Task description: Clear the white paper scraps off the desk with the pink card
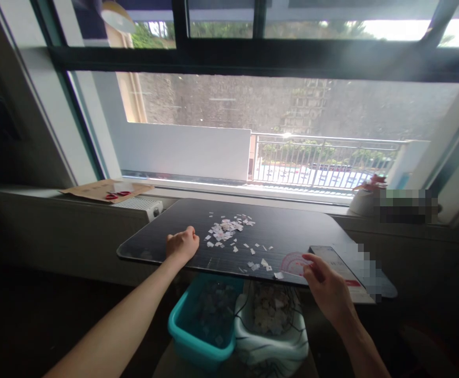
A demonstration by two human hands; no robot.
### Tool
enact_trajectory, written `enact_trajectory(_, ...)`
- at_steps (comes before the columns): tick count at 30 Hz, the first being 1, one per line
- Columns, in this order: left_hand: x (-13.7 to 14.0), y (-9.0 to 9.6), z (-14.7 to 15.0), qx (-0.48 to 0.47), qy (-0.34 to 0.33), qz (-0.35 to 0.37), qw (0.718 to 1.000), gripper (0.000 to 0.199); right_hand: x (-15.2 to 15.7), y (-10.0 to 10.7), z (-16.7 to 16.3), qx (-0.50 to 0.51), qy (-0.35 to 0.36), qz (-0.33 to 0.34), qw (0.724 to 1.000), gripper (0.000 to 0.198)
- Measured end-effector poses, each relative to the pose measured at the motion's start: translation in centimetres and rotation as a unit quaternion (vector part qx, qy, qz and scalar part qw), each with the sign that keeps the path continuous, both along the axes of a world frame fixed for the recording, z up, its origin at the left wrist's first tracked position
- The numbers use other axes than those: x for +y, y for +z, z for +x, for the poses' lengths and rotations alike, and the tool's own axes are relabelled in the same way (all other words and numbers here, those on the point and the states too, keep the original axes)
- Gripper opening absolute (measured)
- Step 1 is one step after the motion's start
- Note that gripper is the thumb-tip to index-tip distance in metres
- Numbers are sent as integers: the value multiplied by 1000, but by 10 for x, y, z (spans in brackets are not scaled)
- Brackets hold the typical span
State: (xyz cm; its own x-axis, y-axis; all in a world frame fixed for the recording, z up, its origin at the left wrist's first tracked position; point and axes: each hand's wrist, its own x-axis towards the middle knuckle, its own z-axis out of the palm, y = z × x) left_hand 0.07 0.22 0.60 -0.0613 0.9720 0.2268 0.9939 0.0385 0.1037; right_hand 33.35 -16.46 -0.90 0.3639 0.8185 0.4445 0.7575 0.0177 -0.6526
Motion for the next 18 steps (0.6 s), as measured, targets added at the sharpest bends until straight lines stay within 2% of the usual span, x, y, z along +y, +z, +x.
enact_trajectory(8, 0, -1, 0, -1, -5, 3, 1000, 28, -7, -1, -6, -14, 26, -3, 1000, 34)
enact_trajectory(14, 1, -2, 0, -5, 0, 4, 1000, 29, 6, 7, -16, -22, 35, 11, 999, 39)
enact_trajectory(18, 3, -3, 0, -8, 6, 2, 1000, 30, 9, 6, -21, -41, 48, -4, 998, 37)
